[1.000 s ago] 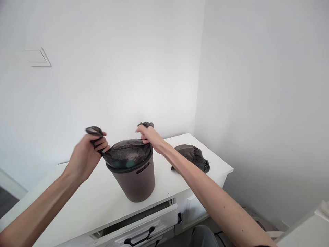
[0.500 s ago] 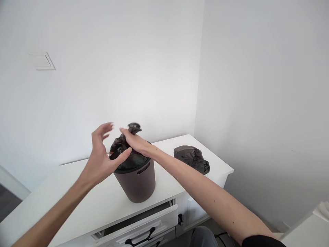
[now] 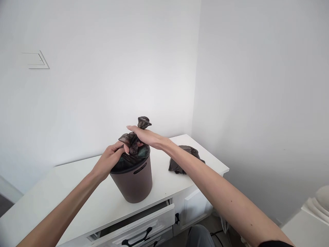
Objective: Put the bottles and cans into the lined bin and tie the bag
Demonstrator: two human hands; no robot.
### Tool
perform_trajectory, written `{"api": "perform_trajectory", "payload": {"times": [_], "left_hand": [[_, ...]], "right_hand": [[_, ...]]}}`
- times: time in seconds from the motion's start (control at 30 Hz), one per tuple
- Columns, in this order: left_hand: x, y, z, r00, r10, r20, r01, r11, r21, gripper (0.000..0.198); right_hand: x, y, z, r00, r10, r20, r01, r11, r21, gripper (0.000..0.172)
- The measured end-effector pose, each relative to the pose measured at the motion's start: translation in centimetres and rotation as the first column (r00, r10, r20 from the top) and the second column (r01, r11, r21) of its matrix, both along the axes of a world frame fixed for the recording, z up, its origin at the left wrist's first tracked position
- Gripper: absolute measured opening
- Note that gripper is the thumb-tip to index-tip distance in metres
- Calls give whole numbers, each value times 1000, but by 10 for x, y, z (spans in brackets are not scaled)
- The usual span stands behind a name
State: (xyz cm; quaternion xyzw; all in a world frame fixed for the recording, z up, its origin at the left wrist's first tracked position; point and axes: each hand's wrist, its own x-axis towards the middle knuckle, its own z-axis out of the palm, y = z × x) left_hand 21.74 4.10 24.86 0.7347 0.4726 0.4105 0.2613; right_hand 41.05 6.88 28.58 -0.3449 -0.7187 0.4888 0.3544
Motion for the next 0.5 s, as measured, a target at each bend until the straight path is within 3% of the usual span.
{"api": "perform_trajectory", "payload": {"times": [0.13, 0.27, 0.4, 0.5], "left_hand": [[-2, 2, 2, 984, -102, 145, 126, 978, -165, 23], [-5, 1, 4, 956, -18, 292, 108, 950, -294, 19], [-7, -3, 7, 943, 30, 331, 70, 956, -285, 15], [-6, -11, 10, 967, 42, 251, 18, 972, -232, 10]], "right_hand": [[20, -5, 5, 950, 229, 213, -259, 958, 125, 55], [33, -3, 1, 895, 348, 281, -423, 863, 277, 37], [31, 3, -13, 946, 193, 262, -297, 842, 451, 15], [21, 4, -24, 971, -27, 238, -119, 808, 577, 37]]}}
